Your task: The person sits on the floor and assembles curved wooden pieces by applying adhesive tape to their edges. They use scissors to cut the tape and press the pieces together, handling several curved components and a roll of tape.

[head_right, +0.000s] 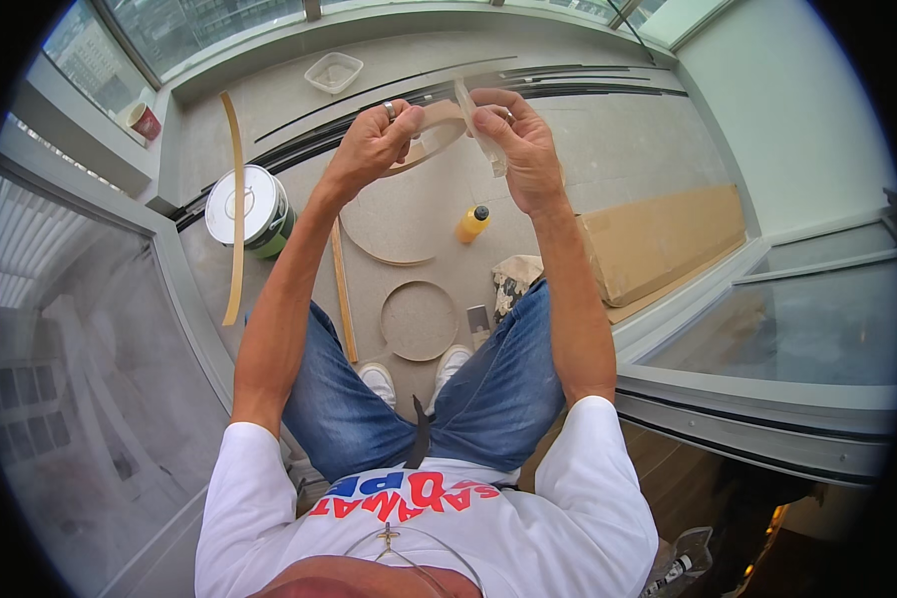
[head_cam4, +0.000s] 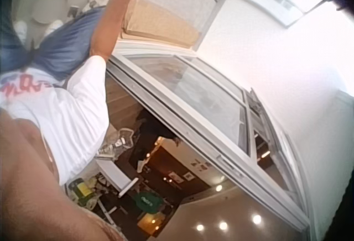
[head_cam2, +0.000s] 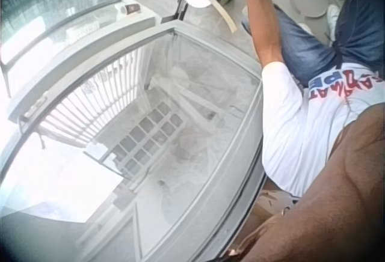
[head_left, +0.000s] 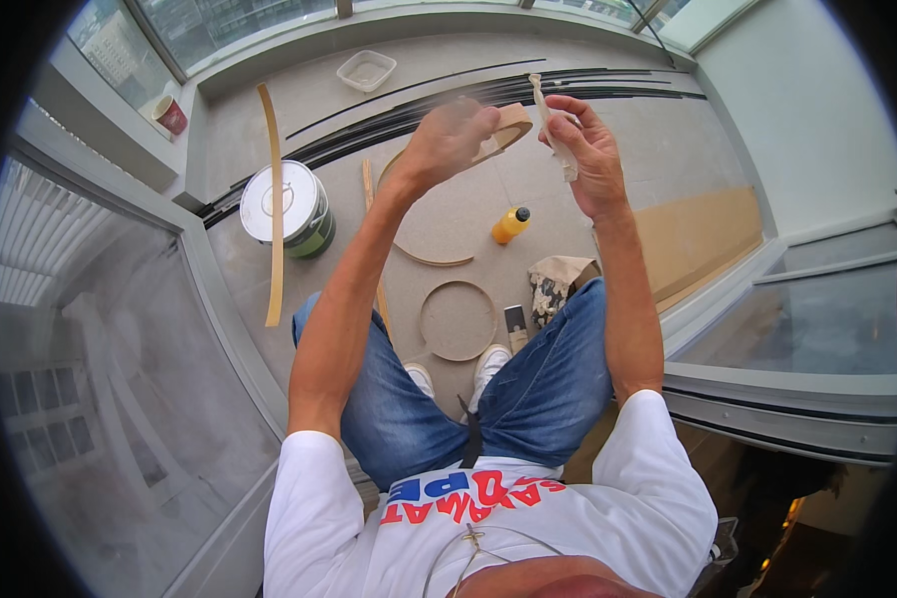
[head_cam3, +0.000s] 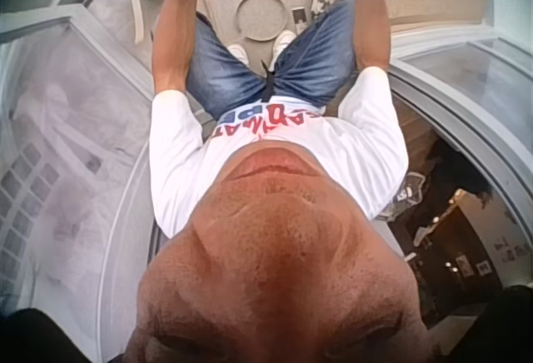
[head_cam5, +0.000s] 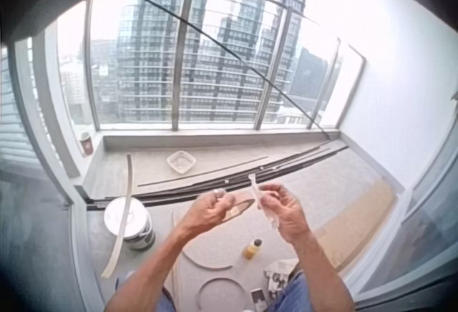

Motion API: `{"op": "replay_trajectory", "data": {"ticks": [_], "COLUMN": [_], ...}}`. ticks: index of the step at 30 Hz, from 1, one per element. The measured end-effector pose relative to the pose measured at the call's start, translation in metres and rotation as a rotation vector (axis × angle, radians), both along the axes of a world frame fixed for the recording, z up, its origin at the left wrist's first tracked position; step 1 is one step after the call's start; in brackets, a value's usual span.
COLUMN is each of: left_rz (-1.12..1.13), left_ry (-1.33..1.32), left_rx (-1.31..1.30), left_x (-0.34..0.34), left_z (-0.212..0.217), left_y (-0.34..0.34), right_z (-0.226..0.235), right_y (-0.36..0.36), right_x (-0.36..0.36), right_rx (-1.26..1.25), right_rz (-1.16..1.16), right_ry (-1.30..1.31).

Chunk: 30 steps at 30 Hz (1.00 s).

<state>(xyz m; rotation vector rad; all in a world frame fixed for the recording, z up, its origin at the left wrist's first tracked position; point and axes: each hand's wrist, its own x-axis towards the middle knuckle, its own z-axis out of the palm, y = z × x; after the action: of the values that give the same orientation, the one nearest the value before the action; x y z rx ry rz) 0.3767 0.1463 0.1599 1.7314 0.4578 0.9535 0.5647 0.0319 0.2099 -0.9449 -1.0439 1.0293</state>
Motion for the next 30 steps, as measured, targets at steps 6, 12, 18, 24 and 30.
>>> {"op": "replay_trajectory", "data": {"ticks": [6, 12, 18, 24, 30], "left_rz": [0.094, 0.148, 0.211, 0.215, 0.253], "left_ry": [0.132, 0.068, 0.054, 0.055, 0.060], "left_rx": [0.122, 0.278, 0.396, 0.456, 0.680], "left_x": [0.001, 0.003, 0.006, 0.004, 0.003], "left_z": [0.012, 0.011, 0.011, 0.016, 0.019], "left_y": [-0.013, -0.020, -0.026, -0.027, -0.028], "right_z": [-0.007, -0.011, -0.009, -0.016, -0.020], "right_y": [0.003, 0.003, 0.001, 0.002, 0.002], "right_x": [-0.014, -0.014, -0.012, -0.017, -0.024], "right_rx": [0.002, 0.005, -0.061, -0.080, -0.099], "right_rz": [-0.140, -0.224, -0.284, -0.214, -0.246], "right_ry": [-0.078, -0.228, -0.272, -0.093, 0.062]}}
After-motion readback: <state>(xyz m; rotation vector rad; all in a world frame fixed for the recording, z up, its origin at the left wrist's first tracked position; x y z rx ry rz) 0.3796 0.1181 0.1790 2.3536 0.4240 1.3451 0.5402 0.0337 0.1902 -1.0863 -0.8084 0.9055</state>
